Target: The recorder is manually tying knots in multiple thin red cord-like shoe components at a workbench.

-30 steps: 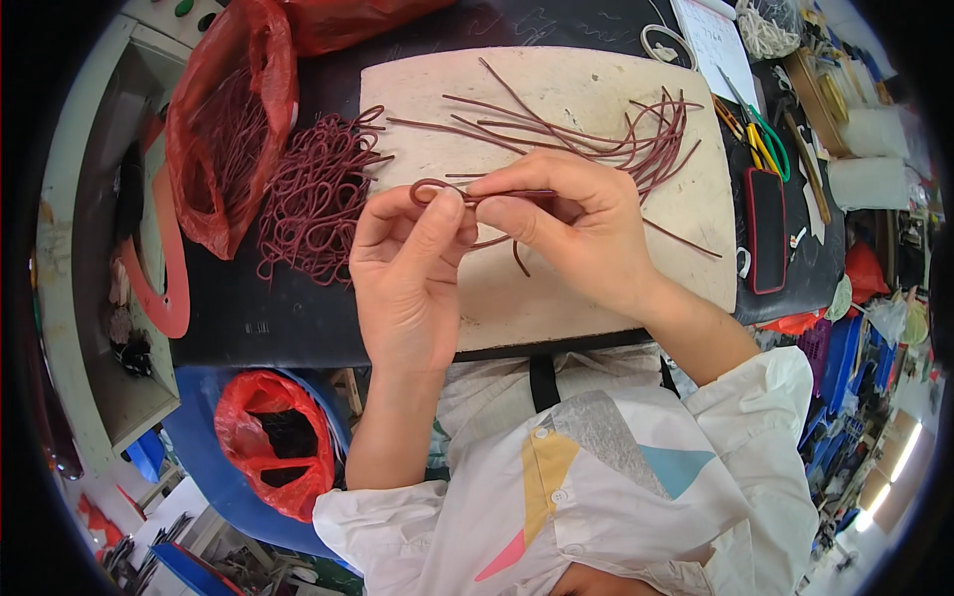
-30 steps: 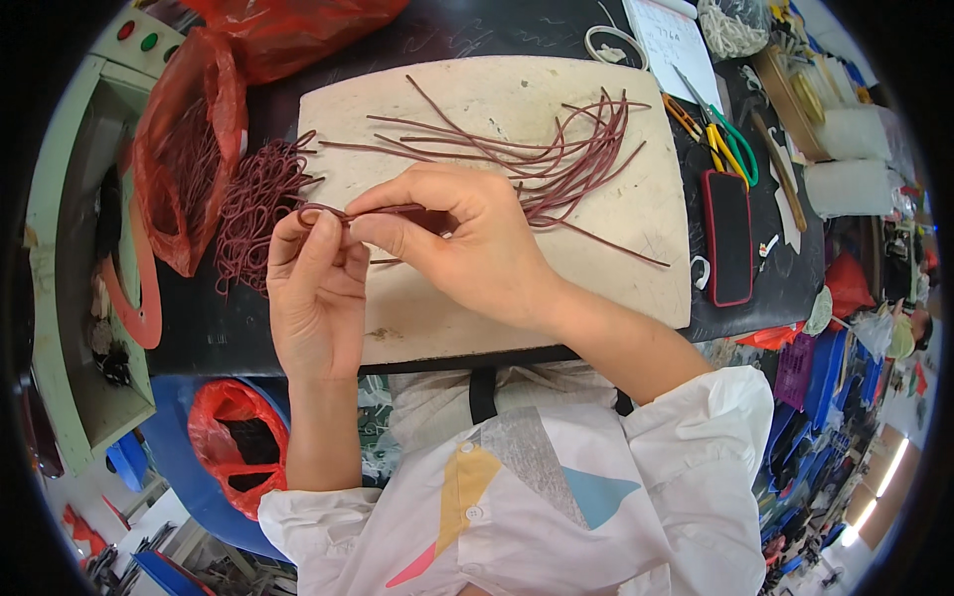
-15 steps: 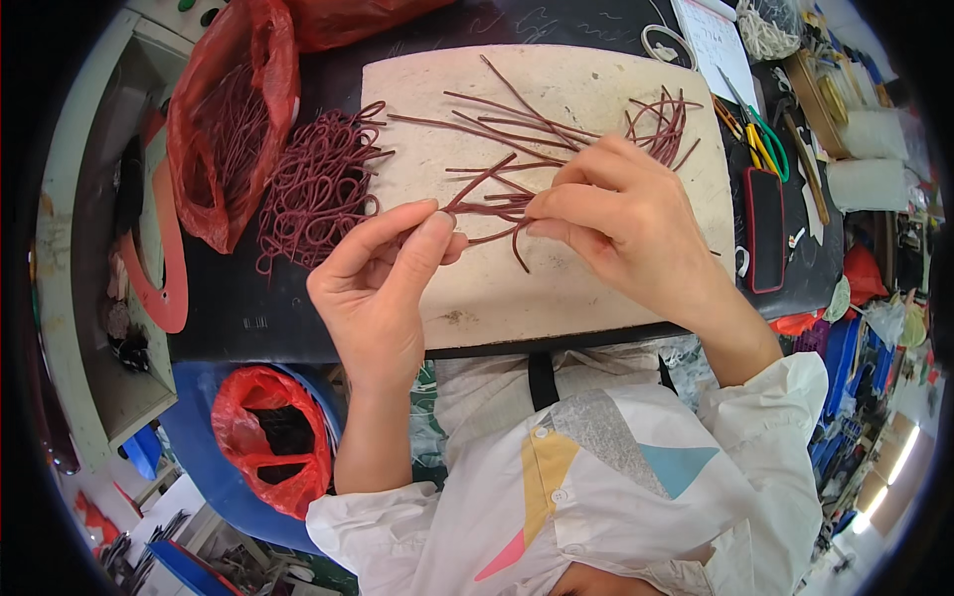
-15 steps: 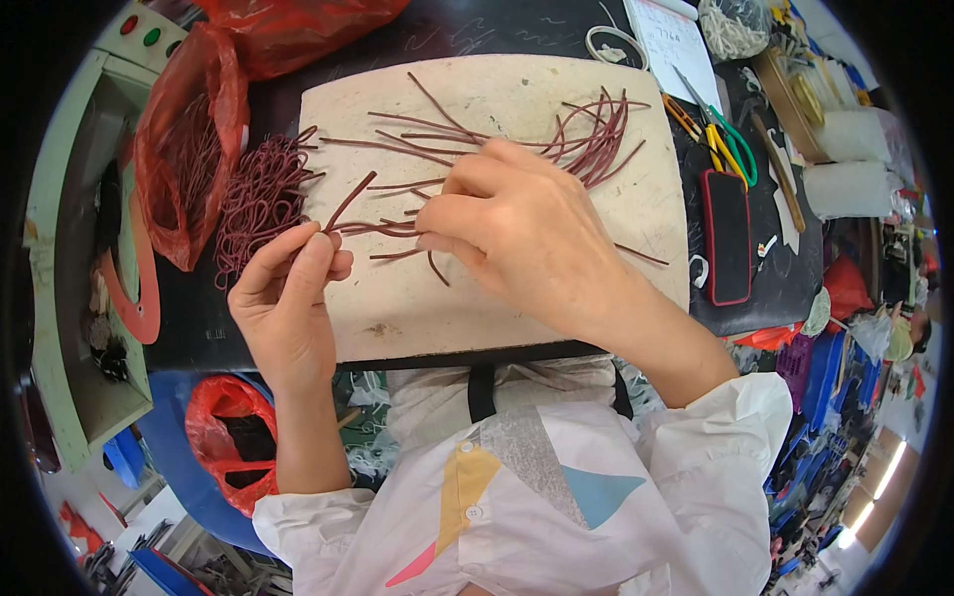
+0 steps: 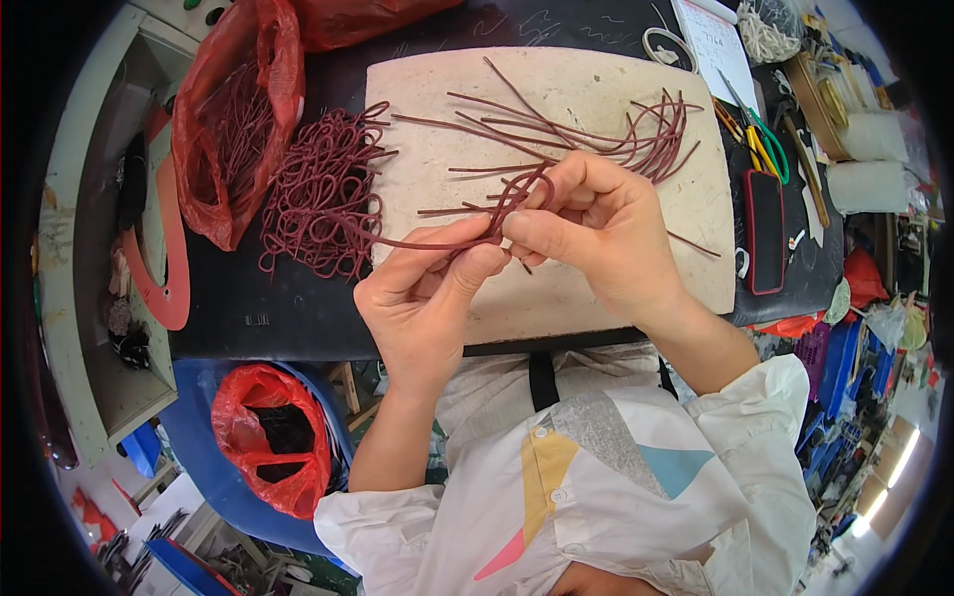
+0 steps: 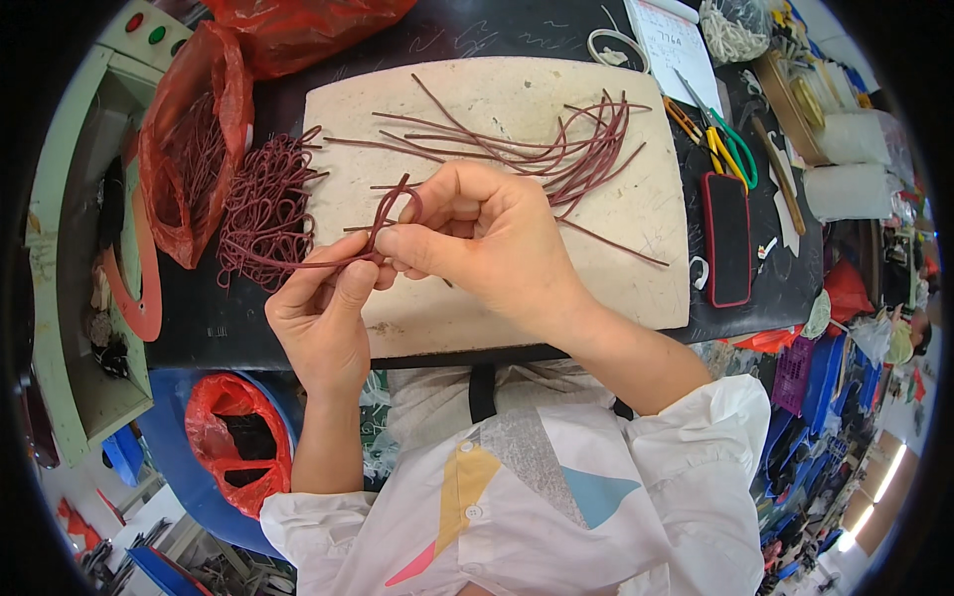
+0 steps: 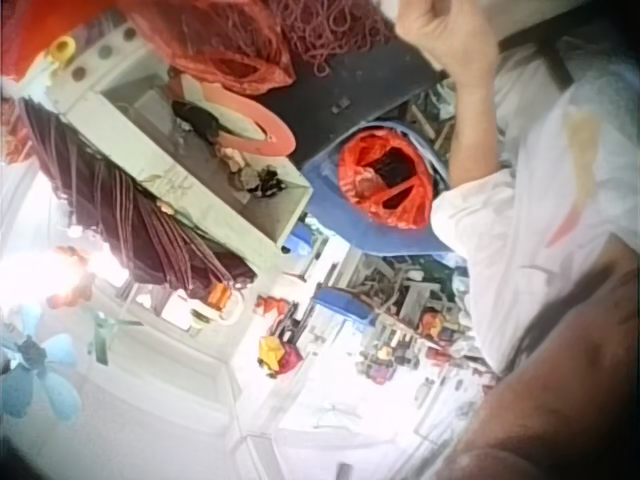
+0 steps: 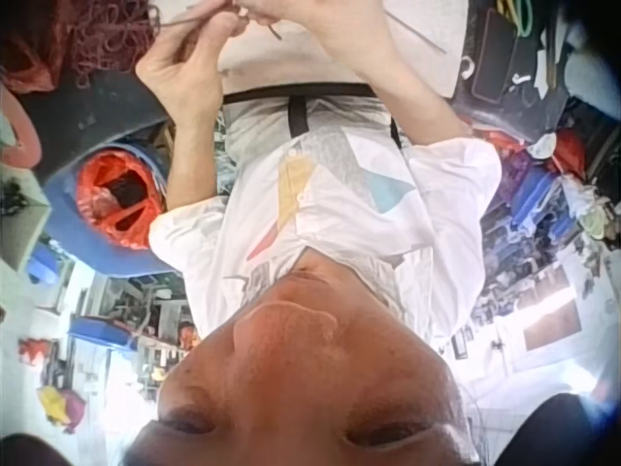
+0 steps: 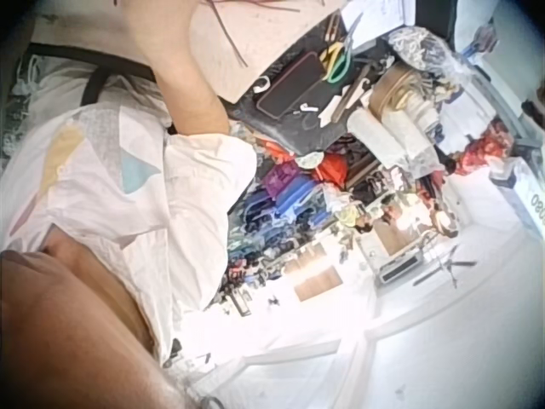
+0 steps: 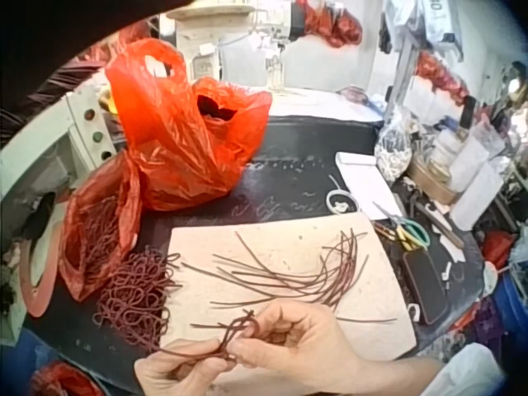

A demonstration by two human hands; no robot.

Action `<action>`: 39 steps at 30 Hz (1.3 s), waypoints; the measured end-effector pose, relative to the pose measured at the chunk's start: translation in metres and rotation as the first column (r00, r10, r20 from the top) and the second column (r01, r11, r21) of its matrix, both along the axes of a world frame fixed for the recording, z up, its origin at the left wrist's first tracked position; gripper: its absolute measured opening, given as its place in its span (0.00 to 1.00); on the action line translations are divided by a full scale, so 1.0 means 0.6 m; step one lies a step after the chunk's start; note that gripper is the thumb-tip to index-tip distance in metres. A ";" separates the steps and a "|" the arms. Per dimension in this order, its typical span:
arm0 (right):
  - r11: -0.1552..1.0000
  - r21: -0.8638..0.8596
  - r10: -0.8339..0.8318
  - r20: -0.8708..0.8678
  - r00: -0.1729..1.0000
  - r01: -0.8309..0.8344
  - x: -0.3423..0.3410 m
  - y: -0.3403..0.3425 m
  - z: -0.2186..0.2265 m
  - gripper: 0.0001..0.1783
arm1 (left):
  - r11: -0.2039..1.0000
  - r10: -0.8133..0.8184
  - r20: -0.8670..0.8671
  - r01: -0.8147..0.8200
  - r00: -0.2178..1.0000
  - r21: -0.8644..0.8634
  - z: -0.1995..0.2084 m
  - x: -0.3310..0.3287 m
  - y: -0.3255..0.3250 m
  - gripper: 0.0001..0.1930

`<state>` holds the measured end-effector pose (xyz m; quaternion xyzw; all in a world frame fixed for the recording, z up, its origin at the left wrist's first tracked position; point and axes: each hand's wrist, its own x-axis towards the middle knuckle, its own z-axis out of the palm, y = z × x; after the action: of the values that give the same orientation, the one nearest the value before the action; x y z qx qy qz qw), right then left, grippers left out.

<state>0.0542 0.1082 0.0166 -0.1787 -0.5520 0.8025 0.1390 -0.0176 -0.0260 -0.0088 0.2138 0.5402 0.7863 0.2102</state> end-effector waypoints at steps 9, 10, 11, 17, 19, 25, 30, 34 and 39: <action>0.894 0.372 0.260 0.022 0.965 -0.250 -0.021 0.037 0.023 0.14 | 0.842 -0.448 0.131 0.467 0.884 -0.270 0.007 0.013 -0.010 0.04; 0.875 0.342 0.345 0.054 0.937 -0.342 -0.025 0.039 0.028 0.13 | 0.827 -0.474 0.174 0.505 0.863 -0.248 0.007 0.017 -0.011 0.04; 0.900 0.298 0.324 0.031 0.946 -0.318 -0.028 0.038 0.033 0.09 | 0.839 -0.456 0.253 0.507 0.853 -0.198 0.013 0.019 -0.012 0.04; 0.489 0.845 0.018 -0.258 0.966 0.217 -0.005 0.041 -0.031 0.10 | 0.980 -0.146 0.535 0.047 0.832 0.195 0.013 0.007 -0.016 0.05; 0.021 0.889 0.184 -0.453 0.872 0.457 0.012 0.022 -0.051 0.16 | 0.992 -0.030 0.465 -0.031 0.885 0.124 0.005 0.003 -0.006 0.06; -0.187 0.790 0.142 -0.566 0.812 0.584 0.025 -0.011 -0.077 0.15 | 0.984 0.147 0.233 -0.119 0.961 -0.129 -0.019 0.010 0.007 0.07; -0.194 0.786 0.085 -0.583 0.808 0.587 0.018 -0.023 -0.074 0.11 | 0.996 0.082 0.490 -0.090 0.868 -0.008 -0.018 0.021 0.010 0.08; 0.309 0.906 0.003 -0.307 0.952 0.291 0.011 0.000 -0.023 0.11 | 0.987 -0.041 0.291 0.084 0.956 -0.136 -0.019 0.012 0.009 0.05; 0.956 0.070 0.276 0.126 0.953 -0.286 0.009 0.025 -0.012 0.07 | 0.916 -0.384 0.153 0.397 0.910 -0.063 -0.032 -0.002 -0.020 0.05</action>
<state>0.0598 0.1231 0.0094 -0.1376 -0.6136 0.7775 -0.0009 -0.0189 -0.0380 -0.0279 0.2527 0.5068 0.7151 0.4097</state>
